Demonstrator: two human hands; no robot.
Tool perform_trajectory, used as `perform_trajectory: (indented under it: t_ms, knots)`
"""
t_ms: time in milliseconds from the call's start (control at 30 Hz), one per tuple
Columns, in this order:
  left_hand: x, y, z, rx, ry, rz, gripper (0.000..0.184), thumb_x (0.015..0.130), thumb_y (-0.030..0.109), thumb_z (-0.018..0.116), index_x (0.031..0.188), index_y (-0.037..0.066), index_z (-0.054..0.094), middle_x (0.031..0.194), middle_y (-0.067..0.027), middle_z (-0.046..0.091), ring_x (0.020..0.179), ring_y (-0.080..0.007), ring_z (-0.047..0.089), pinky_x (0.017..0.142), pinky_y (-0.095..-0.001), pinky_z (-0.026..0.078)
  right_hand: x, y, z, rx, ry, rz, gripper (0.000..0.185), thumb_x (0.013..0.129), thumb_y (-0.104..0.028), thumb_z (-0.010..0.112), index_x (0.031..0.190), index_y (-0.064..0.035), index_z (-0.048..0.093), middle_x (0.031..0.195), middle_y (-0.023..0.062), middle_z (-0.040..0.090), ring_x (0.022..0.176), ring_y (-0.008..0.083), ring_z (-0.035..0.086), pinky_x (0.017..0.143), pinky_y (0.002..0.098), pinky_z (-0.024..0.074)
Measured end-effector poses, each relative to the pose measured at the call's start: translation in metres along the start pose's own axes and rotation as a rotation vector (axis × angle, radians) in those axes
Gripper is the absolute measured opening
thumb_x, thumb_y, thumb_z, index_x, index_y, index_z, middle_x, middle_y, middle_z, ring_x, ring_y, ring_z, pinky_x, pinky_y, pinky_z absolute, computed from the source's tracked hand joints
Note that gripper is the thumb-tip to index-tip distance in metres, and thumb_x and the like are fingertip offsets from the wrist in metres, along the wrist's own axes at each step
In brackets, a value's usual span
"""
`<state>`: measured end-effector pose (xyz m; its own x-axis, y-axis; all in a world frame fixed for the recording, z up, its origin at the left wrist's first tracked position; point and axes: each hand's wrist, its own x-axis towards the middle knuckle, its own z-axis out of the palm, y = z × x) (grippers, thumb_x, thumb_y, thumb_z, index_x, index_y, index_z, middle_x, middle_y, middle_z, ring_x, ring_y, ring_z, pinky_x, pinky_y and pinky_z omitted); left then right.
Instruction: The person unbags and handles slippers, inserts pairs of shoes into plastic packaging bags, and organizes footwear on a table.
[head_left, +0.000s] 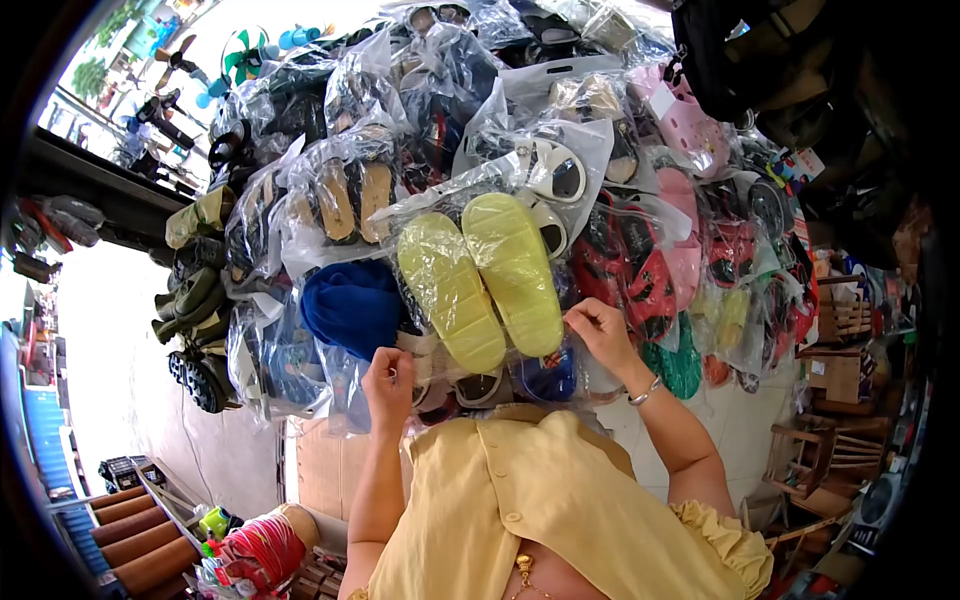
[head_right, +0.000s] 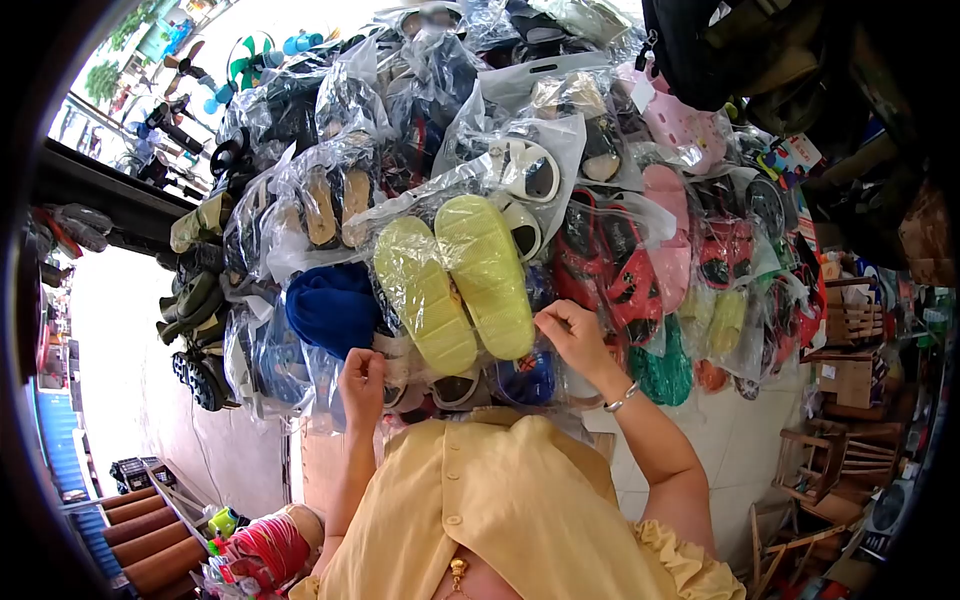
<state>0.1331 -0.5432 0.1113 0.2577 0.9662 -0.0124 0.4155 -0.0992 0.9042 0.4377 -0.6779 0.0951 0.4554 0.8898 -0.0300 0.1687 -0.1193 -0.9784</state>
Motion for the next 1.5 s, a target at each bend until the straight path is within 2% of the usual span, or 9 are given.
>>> perform_trajectory:
  t_ms: [200, 433, 500, 733, 800, 1000, 1233, 1367, 1500]
  knots:
    - [0.005, 0.013, 0.008, 0.345, 0.092, 0.106, 0.015, 0.081, 0.011, 0.064, 0.073, 0.003, 0.055, 0.058, -0.0089, 0.05, 0.053, -0.0243, 0.051, 0.052, -0.0348, 0.041, 0.005, 0.0, 0.008, -0.02, 0.064, 0.07, 0.022, 0.088, -0.018, 0.059, 0.077, 0.0007, 0.059, 0.06, 0.0, 0.05, 0.057, 0.0055, 0.042, 0.05, 0.0252, 0.0338]
    - [0.005, 0.033, 0.015, 0.445, 0.183, 0.242, 0.017, 0.075, 0.008, 0.07, 0.086, 0.006, 0.057, 0.076, -0.0092, 0.058, 0.069, -0.0241, 0.055, 0.061, -0.035, 0.042, 0.006, -0.001, 0.012, -0.173, 0.123, 0.059, 0.023, 0.087, -0.016, 0.058, 0.074, 0.0021, 0.056, 0.06, 0.008, 0.05, 0.055, 0.0144, 0.046, 0.052, 0.0299, 0.037]
    - [-0.002, 0.055, 0.02, 0.467, 0.161, 0.683, 0.027, 0.07, 0.006, 0.072, 0.093, 0.008, 0.058, 0.093, -0.0097, 0.06, 0.089, -0.0283, 0.057, 0.075, -0.038, 0.045, 0.006, 0.007, 0.014, -0.197, 0.167, -0.064, 0.021, 0.086, -0.015, 0.058, 0.075, 0.003, 0.055, 0.065, 0.0112, 0.051, 0.058, 0.0218, 0.05, 0.055, 0.0321, 0.0389]
    - [-0.005, 0.066, 0.097, 0.686, -0.577, 0.736, 0.077, 0.066, 0.019, 0.074, 0.136, 0.014, 0.041, 0.141, -0.0143, 0.038, 0.132, -0.0288, 0.034, 0.107, -0.0455, 0.029, 0.008, 0.021, 0.021, -0.246, 0.278, -0.252, 0.017, 0.086, -0.013, 0.058, 0.077, 0.0012, 0.054, 0.067, 0.0067, 0.052, 0.059, 0.0195, 0.051, 0.056, 0.0292, 0.0388]
    - [-0.004, 0.063, 0.103, 0.71, -0.585, 0.72, 0.082, 0.066, 0.018, 0.073, 0.139, 0.015, 0.036, 0.143, -0.0141, 0.034, 0.134, -0.0285, 0.031, 0.109, -0.0453, 0.026, 0.005, 0.017, 0.021, 0.107, 0.134, 0.188, 0.016, 0.087, -0.01, 0.059, 0.075, -0.0029, 0.052, 0.068, 0.0011, 0.053, 0.059, 0.0102, 0.049, 0.054, 0.0247, 0.0362]
    - [0.001, 0.074, 0.096, 0.731, -0.459, 0.714, 0.08, 0.068, 0.013, 0.066, 0.141, 0.016, 0.034, 0.143, -0.0141, 0.035, 0.133, -0.0293, 0.032, 0.109, -0.0463, 0.026, 0.008, -0.021, 0.034, 0.807, 0.158, 0.439, 0.014, 0.087, -0.005, 0.058, 0.08, -0.0099, 0.047, 0.068, -0.0009, 0.053, 0.058, 0.0061, 0.052, 0.047, 0.0211, 0.0396]
    - [0.029, 0.137, 0.029, 0.231, -0.194, 0.677, 0.062, 0.063, -0.001, 0.062, 0.124, 0.009, 0.054, 0.119, -0.015, 0.059, 0.11, -0.0308, 0.058, 0.092, -0.0386, 0.047, 0.019, -0.099, 0.034, 1.096, -0.149, 0.349, 0.011, 0.09, -0.006, 0.054, 0.1, -0.0085, 0.048, 0.074, 0.0031, 0.06, 0.055, 0.0095, 0.057, 0.044, 0.0224, 0.0445]
    - [0.029, 0.133, -0.038, -0.504, 0.225, -0.176, 0.033, 0.082, 0.005, 0.066, 0.113, 0.004, 0.056, 0.106, -0.0101, 0.062, 0.094, -0.0245, 0.061, 0.084, -0.0365, 0.05, 0.066, -0.08, 0.009, 0.355, 0.28, -0.131, 0.029, 0.089, -0.016, 0.059, 0.113, -0.0038, 0.047, 0.094, 0.0056, 0.061, 0.081, 0.0124, 0.059, 0.069, 0.0251, 0.047]
    - [0.022, 0.084, -0.109, -1.022, 0.276, 0.055, 0.05, 0.089, 0.025, 0.057, 0.131, 0.001, 0.042, 0.125, -0.0152, 0.053, 0.111, -0.0327, 0.053, 0.091, -0.048, 0.047, 0.132, 0.0, -0.012, 0.274, 0.516, -0.113, 0.046, 0.086, -0.022, 0.066, 0.122, -0.0004, 0.047, 0.096, 0.0025, 0.061, 0.087, 0.0121, 0.056, 0.077, 0.025, 0.0446]
